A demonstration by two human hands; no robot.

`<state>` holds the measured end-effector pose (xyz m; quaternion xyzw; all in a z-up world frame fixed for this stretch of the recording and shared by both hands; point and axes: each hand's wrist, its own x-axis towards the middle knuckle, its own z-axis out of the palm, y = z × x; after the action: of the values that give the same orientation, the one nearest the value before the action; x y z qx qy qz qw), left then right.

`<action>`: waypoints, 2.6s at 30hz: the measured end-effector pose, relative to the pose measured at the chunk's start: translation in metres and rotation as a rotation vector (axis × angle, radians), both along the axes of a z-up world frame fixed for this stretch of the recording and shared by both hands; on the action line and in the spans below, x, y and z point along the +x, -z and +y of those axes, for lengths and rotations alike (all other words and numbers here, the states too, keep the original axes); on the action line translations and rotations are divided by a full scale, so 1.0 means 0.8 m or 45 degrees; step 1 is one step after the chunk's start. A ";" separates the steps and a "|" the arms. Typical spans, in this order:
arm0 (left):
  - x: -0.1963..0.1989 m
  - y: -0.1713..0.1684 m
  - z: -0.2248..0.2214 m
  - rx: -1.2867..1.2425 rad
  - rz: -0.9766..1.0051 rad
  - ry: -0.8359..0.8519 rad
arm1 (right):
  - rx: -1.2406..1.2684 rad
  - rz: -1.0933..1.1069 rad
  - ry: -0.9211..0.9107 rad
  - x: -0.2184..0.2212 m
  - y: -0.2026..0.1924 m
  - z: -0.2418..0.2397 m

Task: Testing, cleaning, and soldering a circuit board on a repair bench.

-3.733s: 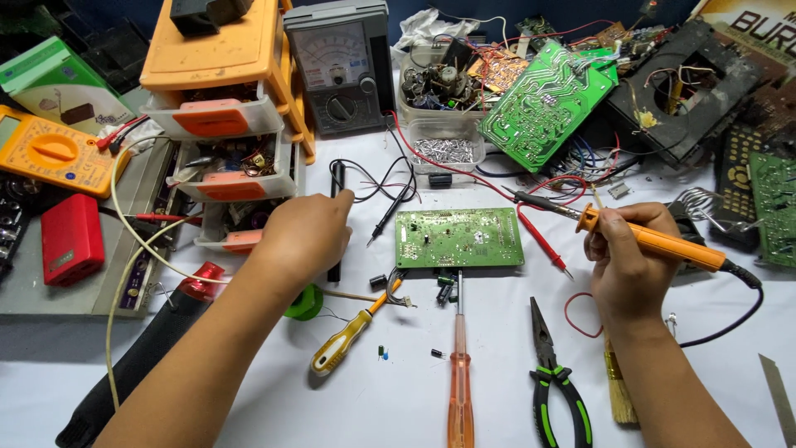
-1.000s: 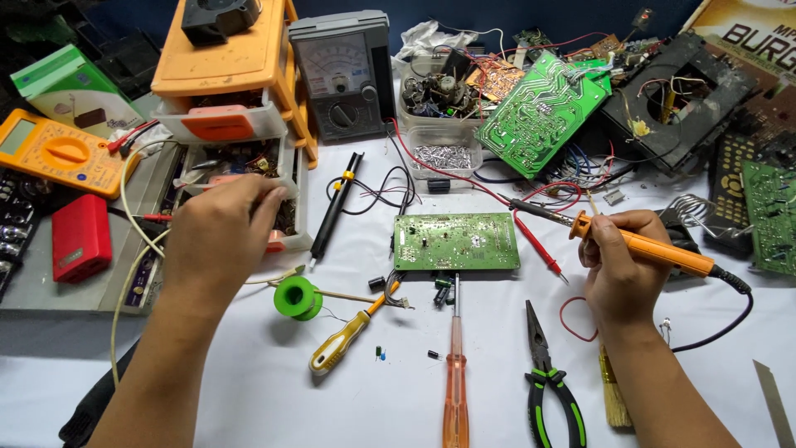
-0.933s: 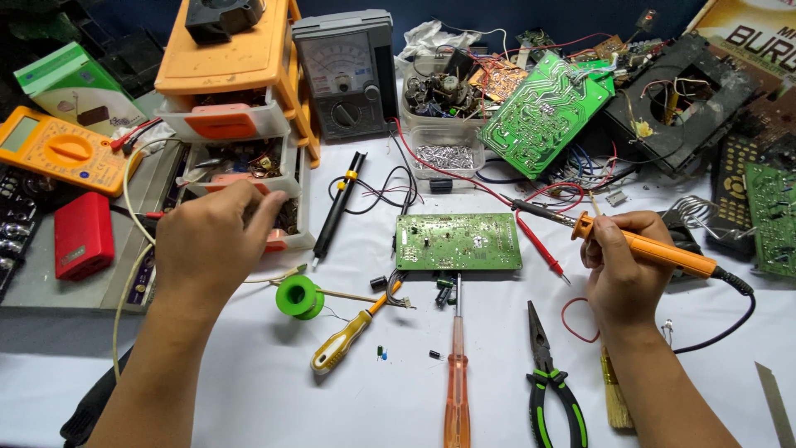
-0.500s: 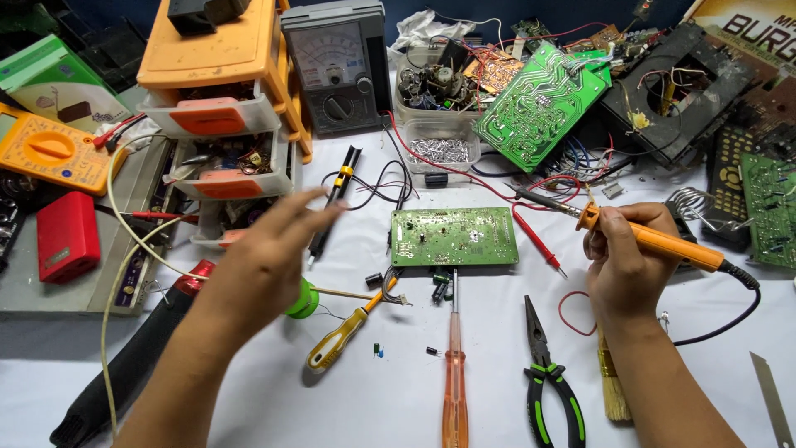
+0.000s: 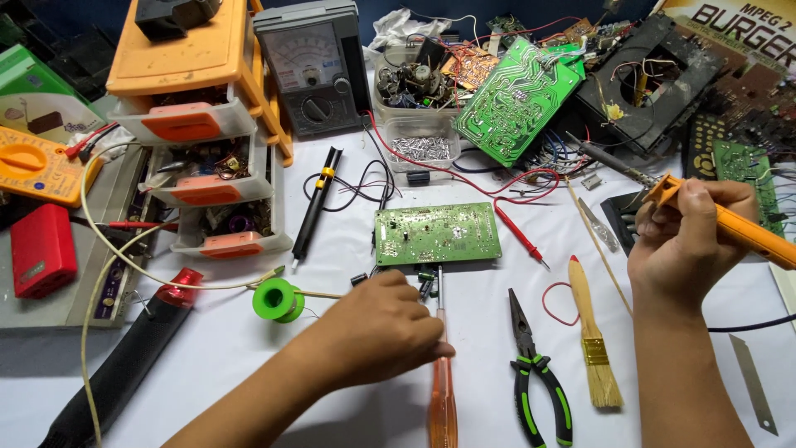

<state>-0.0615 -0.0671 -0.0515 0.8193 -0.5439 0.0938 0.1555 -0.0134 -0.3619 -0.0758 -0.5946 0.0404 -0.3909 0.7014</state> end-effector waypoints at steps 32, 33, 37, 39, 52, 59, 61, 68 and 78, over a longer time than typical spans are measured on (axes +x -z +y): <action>0.006 -0.008 0.117 0.140 0.261 -0.808 | -0.040 0.128 -0.034 -0.008 -0.001 0.036; 0.004 0.001 0.122 0.216 0.316 -0.842 | -0.054 0.129 -0.023 -0.008 -0.001 0.037; -0.006 0.007 0.131 0.323 0.401 -0.844 | -0.005 0.153 -0.030 -0.007 0.003 0.038; -0.009 0.011 0.136 0.454 0.434 -0.848 | -0.039 0.139 -0.080 -0.007 0.001 0.040; 0.000 -0.039 0.154 0.219 0.595 -0.970 | -0.175 0.156 -0.261 -0.004 0.018 0.038; 0.006 -0.036 0.145 0.427 0.584 -1.212 | -0.181 0.185 -0.266 -0.003 0.018 0.038; 0.006 -0.031 0.140 0.576 0.667 -1.333 | -0.180 0.194 -0.266 -0.001 0.016 0.040; 0.002 0.001 0.145 0.728 0.534 -1.231 | -0.144 0.440 -0.350 0.012 -0.015 0.058; 0.016 -0.036 0.097 0.110 0.042 -0.747 | -0.157 0.382 -0.375 0.017 -0.001 0.080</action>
<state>-0.0487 0.0107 -0.0226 0.9488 -0.2848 0.0981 0.0955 0.0004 -0.2982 -0.0753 -0.6874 0.0332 -0.1931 0.6993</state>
